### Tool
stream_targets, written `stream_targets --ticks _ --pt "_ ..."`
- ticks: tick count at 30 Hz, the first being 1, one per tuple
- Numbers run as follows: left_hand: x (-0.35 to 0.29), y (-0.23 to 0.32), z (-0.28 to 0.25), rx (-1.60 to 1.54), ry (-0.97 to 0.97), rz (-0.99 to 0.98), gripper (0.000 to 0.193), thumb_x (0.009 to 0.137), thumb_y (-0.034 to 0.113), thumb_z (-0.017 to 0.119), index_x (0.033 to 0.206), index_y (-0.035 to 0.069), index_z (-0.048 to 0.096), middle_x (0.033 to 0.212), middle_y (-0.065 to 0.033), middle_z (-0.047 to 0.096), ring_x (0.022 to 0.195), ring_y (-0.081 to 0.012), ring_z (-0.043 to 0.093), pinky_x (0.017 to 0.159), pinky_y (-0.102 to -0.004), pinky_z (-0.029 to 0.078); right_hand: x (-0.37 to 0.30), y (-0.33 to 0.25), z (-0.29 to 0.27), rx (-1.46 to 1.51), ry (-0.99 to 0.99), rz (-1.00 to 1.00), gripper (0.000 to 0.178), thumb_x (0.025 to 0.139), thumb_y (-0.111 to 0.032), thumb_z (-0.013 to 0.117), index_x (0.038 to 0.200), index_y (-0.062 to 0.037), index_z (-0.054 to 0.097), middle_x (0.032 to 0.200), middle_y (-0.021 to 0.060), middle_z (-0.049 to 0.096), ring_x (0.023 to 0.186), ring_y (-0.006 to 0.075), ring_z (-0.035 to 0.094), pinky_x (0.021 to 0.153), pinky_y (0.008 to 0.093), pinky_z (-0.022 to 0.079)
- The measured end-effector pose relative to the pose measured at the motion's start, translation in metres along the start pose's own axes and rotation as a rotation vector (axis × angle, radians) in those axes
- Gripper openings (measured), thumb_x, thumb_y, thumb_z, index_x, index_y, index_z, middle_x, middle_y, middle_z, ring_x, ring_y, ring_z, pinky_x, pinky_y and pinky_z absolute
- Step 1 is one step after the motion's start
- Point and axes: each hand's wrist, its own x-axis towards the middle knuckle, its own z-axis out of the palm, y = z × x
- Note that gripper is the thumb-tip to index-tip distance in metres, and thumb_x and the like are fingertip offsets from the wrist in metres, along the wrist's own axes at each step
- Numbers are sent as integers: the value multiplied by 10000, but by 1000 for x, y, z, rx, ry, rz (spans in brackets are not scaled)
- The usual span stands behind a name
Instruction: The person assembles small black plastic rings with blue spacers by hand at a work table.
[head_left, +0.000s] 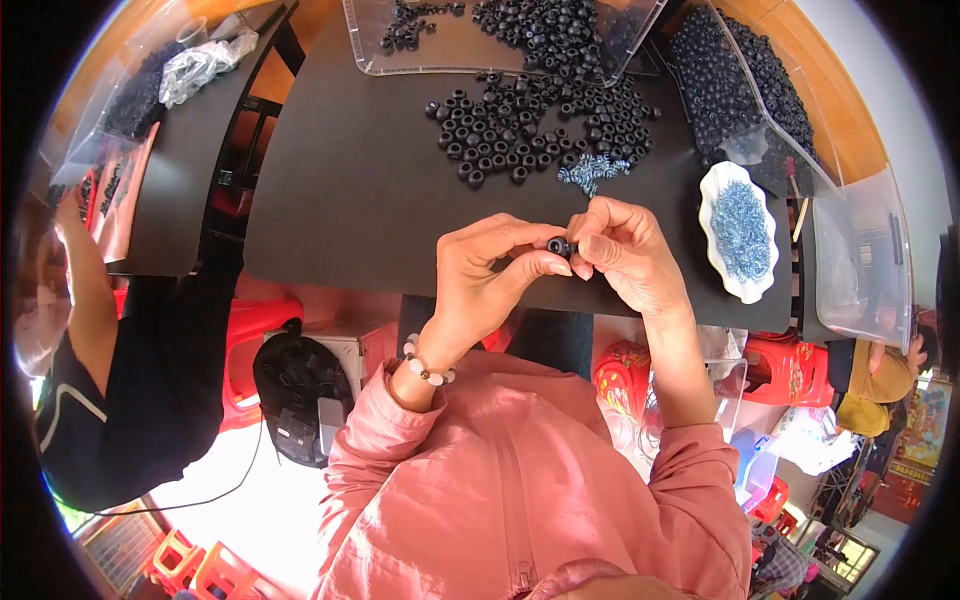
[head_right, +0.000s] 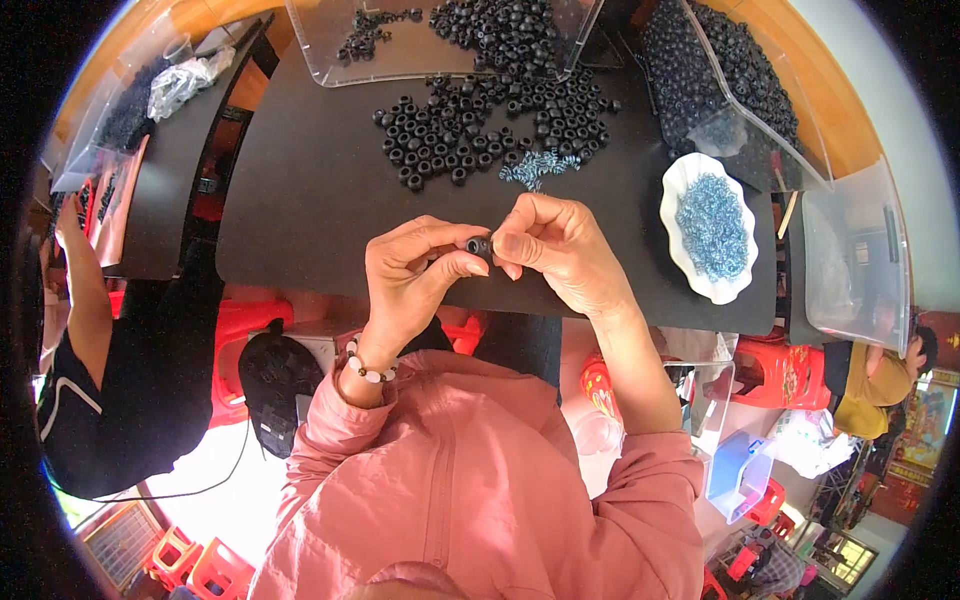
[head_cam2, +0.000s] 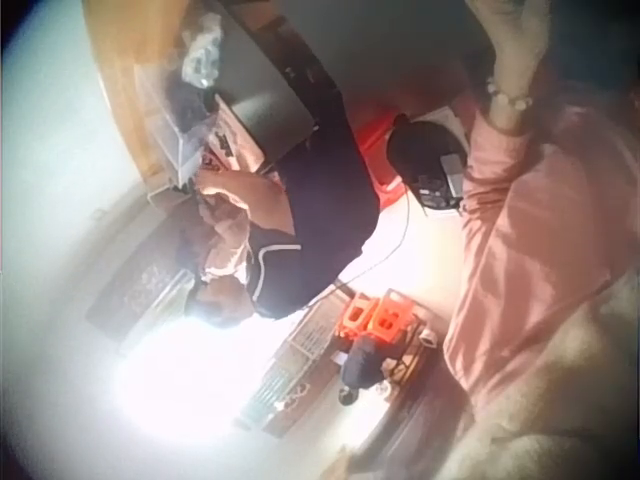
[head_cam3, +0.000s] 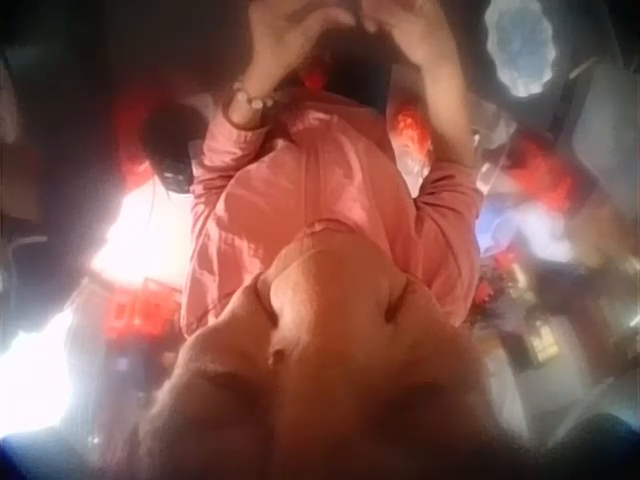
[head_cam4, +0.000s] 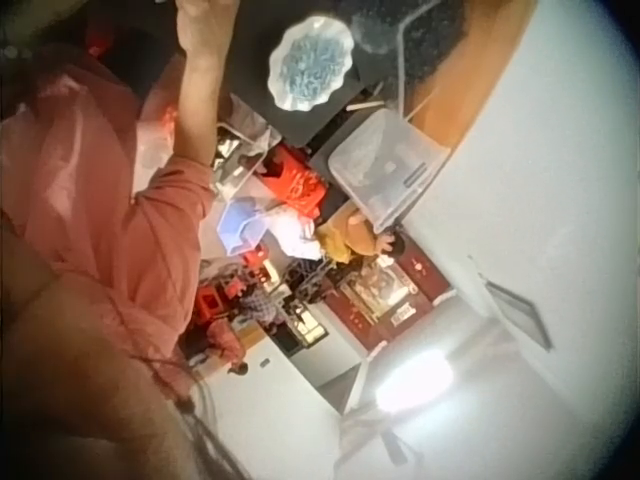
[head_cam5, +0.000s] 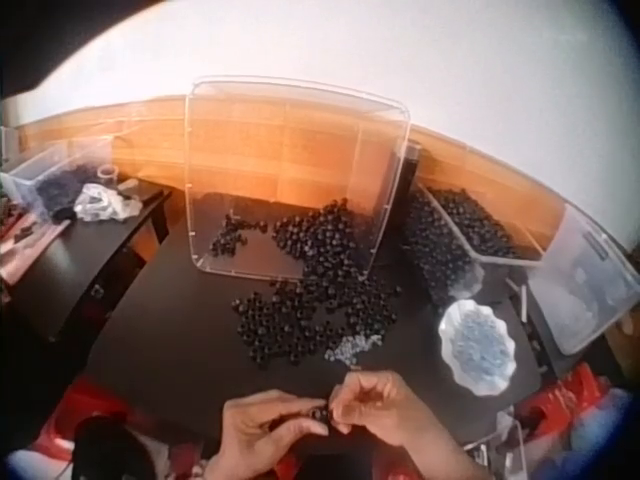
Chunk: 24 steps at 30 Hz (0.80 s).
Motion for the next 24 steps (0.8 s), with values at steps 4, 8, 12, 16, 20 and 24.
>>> stream_targets --ticks 4,8,12,16,20,24 --pt "-2 3 1 85 -10 70 199 736 23 721 934 19 705 788 -81 672 702 -140 631 624 -249 500 -3 0 1 -99 0 -23 164 826 -142 703 760 -26 608 707 31 595 625 86 524 592 220 432" --pt "-2 1 1 89 9 115 233 713 85 763 932 22 712 742 -37 637 639 -84 530 552 -216 402 -4 -3 4 -158 30 -24 153 829 -130 699 756 -31 608 708 29 598 628 78 527 592 216 435" --pt "1 10 -1 108 -52 138 177 741 9 695 916 27 709 778 -74 686 697 -156 635 641 -268 511 -5 -5 4 -169 27 -39 144 830 -117 695 757 -30 607 716 29 604 635 78 530 599 218 442" --pt "1 9 -1 108 -52 160 171 739 8 696 909 24 708 765 -69 683 683 -153 630 632 -265 508 -5 -2 1 -150 3 -44 137 819 -105 704 766 -28 604 735 30 610 656 78 539 612 219 448" --pt "-1 6 -2 158 -55 145 173 736 4 698 908 17 704 761 -74 674 677 -156 630 622 -267 506 -8 -3 4 -255 26 -92 178 797 -90 717 754 -22 558 752 58 551 672 108 512 601 211 425" --pt "-2 4 0 143 -20 222 189 738 -9 694 927 11 698 776 -87 669 693 -168 638 622 -270 514 -7 4 1 -125 2 -93 143 783 -71 730 776 -12 600 757 45 610 689 89 563 629 217 459"
